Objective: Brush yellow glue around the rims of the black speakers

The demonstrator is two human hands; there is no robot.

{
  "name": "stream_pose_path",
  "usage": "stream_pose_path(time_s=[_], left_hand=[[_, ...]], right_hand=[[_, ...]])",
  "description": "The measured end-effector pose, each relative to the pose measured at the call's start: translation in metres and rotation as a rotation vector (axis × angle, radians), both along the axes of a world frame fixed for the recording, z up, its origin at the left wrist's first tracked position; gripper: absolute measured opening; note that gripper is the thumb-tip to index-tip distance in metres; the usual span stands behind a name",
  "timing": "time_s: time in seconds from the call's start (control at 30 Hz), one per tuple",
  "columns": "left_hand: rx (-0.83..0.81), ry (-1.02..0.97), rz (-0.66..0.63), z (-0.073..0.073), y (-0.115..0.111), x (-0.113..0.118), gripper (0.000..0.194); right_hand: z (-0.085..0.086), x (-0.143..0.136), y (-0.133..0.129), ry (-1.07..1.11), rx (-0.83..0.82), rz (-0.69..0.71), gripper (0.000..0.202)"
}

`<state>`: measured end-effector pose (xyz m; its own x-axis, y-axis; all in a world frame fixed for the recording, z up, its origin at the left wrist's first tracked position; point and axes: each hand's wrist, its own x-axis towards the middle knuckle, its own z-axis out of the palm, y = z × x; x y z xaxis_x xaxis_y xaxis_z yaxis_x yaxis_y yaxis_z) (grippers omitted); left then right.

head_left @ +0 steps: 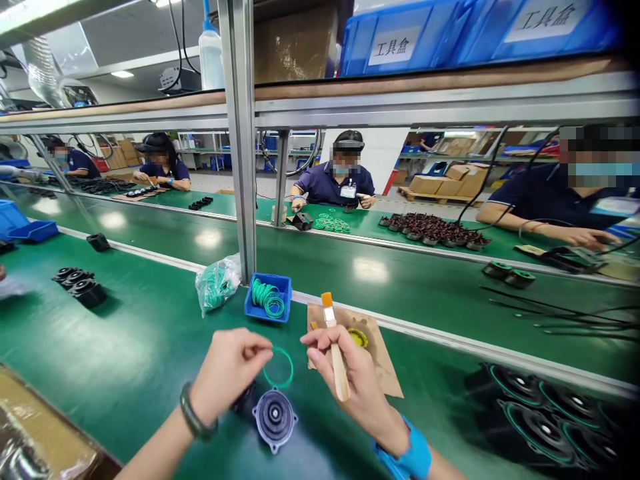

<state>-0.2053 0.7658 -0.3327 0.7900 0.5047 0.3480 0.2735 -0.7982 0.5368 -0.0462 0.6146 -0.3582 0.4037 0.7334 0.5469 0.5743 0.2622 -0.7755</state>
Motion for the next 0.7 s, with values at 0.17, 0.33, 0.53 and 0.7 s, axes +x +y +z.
stream_pose_path(time_s=[0.17, 0.33, 0.53, 0.7], left_hand=[[0.046, 0.016, -0.018, -0.037, -0.039, -0.035, 0.018], [0.199, -0.122, 0.006, -0.054, -0.049, -0.054, 0.026], [0.491, -0.197, -0.064, -0.07, -0.058, -0.065, 0.042], [0.57, -0.118, -0.035, -0.07, -0.058, -0.059, 0.054]], right_hand=[[-0.013, -0.016, -0.016, -0.066, -0.092, 0.093, 0.009], [-0.033, -0.027, -0.021, -0.261, -0.12, 0.277, 0.033], [-0.051, -0.028, -0.023, -0.477, -0.079, 0.224, 0.036], [-0.048, -0.025, -0.017, -0.547, -0.041, 0.208, 0.034]])
